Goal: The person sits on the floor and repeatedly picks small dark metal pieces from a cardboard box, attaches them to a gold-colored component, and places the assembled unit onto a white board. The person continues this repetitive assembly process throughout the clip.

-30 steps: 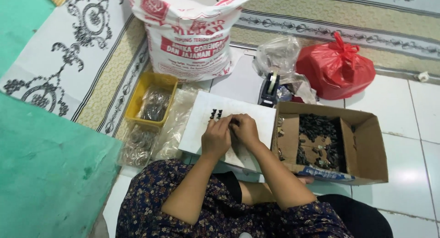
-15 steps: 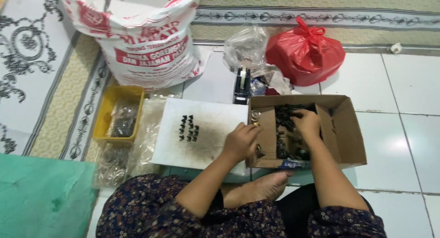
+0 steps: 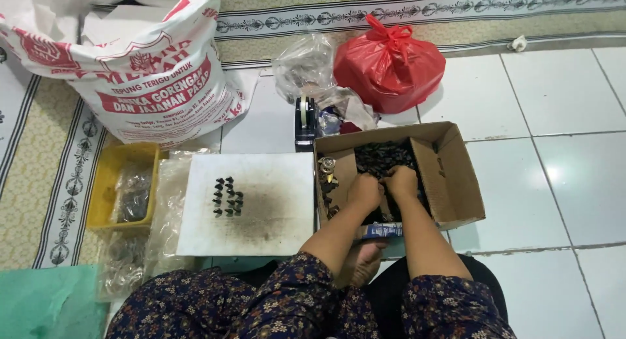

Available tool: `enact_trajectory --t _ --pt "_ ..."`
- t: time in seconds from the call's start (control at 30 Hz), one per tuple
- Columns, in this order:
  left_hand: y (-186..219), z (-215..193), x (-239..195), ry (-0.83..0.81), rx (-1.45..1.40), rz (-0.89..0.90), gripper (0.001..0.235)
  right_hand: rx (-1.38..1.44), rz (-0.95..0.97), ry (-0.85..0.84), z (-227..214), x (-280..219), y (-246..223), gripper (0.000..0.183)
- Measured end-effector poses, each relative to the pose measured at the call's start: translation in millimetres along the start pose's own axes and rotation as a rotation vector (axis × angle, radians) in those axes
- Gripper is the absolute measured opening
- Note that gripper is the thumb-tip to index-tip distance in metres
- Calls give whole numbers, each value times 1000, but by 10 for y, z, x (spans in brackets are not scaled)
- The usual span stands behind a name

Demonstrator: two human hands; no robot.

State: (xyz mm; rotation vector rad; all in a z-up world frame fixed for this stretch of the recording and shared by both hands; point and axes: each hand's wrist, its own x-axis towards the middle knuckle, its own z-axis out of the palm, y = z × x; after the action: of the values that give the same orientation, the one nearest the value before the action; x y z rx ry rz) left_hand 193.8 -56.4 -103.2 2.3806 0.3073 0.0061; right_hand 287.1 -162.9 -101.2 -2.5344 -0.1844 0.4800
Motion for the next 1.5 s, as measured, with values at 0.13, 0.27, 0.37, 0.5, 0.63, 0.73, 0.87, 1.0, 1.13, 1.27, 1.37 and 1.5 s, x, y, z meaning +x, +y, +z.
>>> enact_trajectory --t 0.13,0.27,0.37,0.5,0.63,0.73,0.87,1.0,1.13,1.27,1.37,1.5 --pt "330 -640 -348 38 -155 -43 19 87 11 -34 -69 3 -11 25" --pt "123 -508 -302 125 -391 -144 27 555 96 -203 -341 -256 -204 33" --pt "318 -699 -477 173 -597 -222 39 768 97 -280 -497 -462 -352 38" --pt "604 -924 -707 315 -849 -286 38 873 66 -278 -715 -820 -526 31" --pt "848 -1075 -869 327 -947 -320 35 898 34 -256 -905 -1135 -625 30" --pt "837 -1007 -911 348 -975 -320 27 852 5 -261 -1117 -1384 -702 36" --pt "878 -962 -965 310 -865 -243 22 795 -44 -224 -1158 -1446 -650 30" --pt "772 -877 -953 310 -781 -184 26 768 -74 -157 -875 -1166 -393 22" --pt "878 -1004 -1062 325 -697 -205 29 756 -103 -154 -717 -1113 -371 16" --pt "838 -1011 -1102 356 -672 -208 20 783 -104 -162 -487 -964 -255 11" --pt "835 -1041 -1123 365 -675 -198 18 821 -86 -175 -369 -884 -189 11" --pt "734 -1037 -1117 342 -717 -214 20 862 -49 -197 -468 -1070 -365 9"
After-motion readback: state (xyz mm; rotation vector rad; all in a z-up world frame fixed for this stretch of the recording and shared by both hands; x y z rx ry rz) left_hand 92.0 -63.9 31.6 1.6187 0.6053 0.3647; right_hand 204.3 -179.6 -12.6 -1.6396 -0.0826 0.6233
